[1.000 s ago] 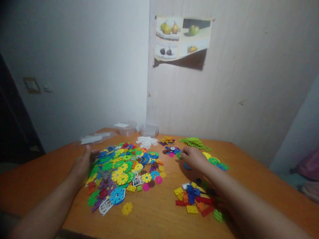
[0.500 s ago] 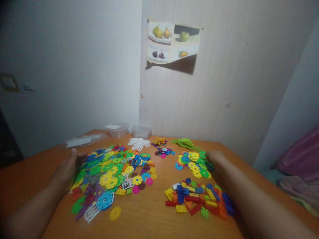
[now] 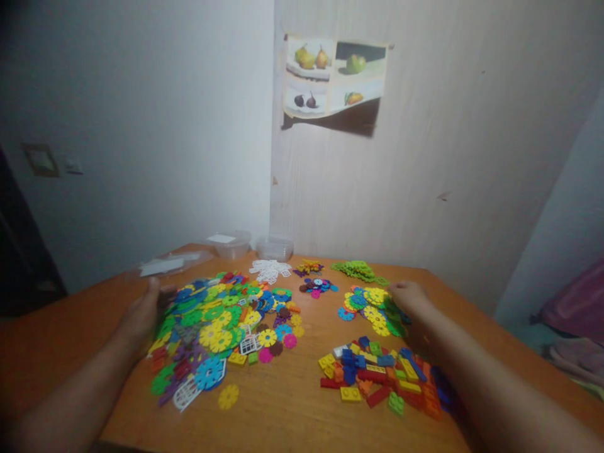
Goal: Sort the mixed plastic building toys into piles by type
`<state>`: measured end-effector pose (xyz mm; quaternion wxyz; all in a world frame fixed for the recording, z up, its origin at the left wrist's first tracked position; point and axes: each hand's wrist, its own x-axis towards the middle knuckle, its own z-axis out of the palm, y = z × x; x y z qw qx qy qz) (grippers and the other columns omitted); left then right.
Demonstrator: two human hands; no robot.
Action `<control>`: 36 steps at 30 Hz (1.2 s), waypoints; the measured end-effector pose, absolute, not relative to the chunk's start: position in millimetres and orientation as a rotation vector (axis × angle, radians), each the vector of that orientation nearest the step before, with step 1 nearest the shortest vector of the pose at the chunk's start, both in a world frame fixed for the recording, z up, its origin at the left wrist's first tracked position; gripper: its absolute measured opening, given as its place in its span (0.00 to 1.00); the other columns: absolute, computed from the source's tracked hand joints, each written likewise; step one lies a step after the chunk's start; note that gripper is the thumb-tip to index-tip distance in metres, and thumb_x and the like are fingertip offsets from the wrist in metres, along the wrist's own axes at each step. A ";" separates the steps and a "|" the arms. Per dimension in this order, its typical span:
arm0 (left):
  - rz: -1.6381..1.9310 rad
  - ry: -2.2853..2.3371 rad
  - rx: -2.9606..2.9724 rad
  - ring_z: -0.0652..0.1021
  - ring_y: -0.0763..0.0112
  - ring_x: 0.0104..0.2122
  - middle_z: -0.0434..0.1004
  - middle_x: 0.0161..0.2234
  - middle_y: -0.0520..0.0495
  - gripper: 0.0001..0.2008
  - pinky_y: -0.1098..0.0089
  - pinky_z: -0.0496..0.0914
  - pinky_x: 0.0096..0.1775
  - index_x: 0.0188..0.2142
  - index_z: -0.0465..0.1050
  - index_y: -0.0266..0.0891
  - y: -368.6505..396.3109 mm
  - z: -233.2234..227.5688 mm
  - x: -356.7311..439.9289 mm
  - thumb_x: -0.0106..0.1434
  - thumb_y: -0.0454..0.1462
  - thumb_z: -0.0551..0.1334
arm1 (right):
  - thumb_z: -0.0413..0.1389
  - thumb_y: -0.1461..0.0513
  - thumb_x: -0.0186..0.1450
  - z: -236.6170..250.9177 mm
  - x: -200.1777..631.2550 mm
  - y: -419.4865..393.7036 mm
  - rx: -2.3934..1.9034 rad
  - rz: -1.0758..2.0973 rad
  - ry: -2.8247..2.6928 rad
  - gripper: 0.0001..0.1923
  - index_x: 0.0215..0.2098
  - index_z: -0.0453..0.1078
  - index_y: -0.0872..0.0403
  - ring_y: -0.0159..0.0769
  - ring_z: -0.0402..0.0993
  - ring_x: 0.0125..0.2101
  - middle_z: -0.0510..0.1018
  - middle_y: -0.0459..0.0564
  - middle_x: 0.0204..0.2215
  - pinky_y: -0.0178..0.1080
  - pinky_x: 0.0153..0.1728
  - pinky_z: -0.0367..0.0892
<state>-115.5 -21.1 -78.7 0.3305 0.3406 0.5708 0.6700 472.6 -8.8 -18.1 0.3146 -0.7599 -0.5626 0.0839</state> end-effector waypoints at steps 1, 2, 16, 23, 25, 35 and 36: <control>1.757 1.491 0.890 0.82 0.54 0.48 0.83 0.44 0.34 0.35 0.53 0.74 0.55 0.45 0.79 0.35 -21.3 -78.8 -115.2 0.64 0.64 0.55 | 0.51 0.57 0.62 -16.2 460.0 -8.3 -1.968 0.239 -1.529 0.13 0.26 0.72 0.55 0.36 0.67 0.24 0.73 0.52 0.20 0.37 0.26 0.59; 1.763 1.491 0.888 0.82 0.54 0.48 0.83 0.44 0.34 0.35 0.53 0.74 0.56 0.44 0.79 0.35 -21.3 -79.2 -115.1 0.64 0.64 0.55 | 0.50 0.57 0.63 -14.9 445.1 -8.0 -1.928 0.260 -1.586 0.14 0.29 0.73 0.56 0.35 0.68 0.25 0.74 0.51 0.23 0.37 0.27 0.60; 1.793 1.436 0.872 0.81 0.55 0.49 0.83 0.45 0.34 0.38 0.54 0.72 0.57 0.44 0.80 0.34 -24.7 -75.7 -108.6 0.61 0.66 0.56 | 0.61 0.61 0.61 -26.2 263.8 -15.9 -1.614 0.399 -2.321 0.06 0.35 0.77 0.54 0.31 0.70 0.31 0.80 0.47 0.32 0.32 0.29 0.56; 1.800 1.439 0.896 0.81 0.54 0.49 0.83 0.46 0.33 0.40 0.53 0.72 0.57 0.46 0.80 0.33 -26.9 -74.4 -106.6 0.60 0.68 0.57 | 0.66 0.55 0.60 -27.8 242.4 -10.5 -1.702 0.348 -2.373 0.13 0.40 0.77 0.53 0.34 0.73 0.35 0.82 0.49 0.38 0.32 0.31 0.57; 1.797 1.458 0.887 0.81 0.54 0.49 0.82 0.47 0.33 0.40 0.53 0.71 0.58 0.45 0.80 0.33 -27.4 -73.1 -105.6 0.60 0.68 0.57 | 0.67 0.54 0.60 -28.2 239.1 -10.1 -1.737 0.325 -2.367 0.15 0.40 0.76 0.53 0.35 0.73 0.35 0.82 0.50 0.38 0.33 0.30 0.57; 1.801 1.443 0.922 0.82 0.54 0.47 0.84 0.43 0.34 0.34 0.54 0.73 0.55 0.41 0.80 0.34 -32.1 -69.1 -101.2 0.64 0.64 0.56 | 0.57 0.62 0.64 -28.2 239.9 -6.1 -1.692 0.272 -2.372 0.08 0.35 0.79 0.55 0.35 0.74 0.36 0.83 0.52 0.37 0.34 0.33 0.58; 1.800 1.449 0.921 0.82 0.54 0.48 0.83 0.44 0.34 0.35 0.54 0.73 0.56 0.41 0.80 0.34 -31.8 -69.5 -101.8 0.64 0.64 0.56 | 0.56 0.63 0.64 -29.0 241.9 -4.8 -1.678 0.270 -2.364 0.08 0.35 0.79 0.55 0.36 0.73 0.36 0.83 0.53 0.37 0.34 0.33 0.58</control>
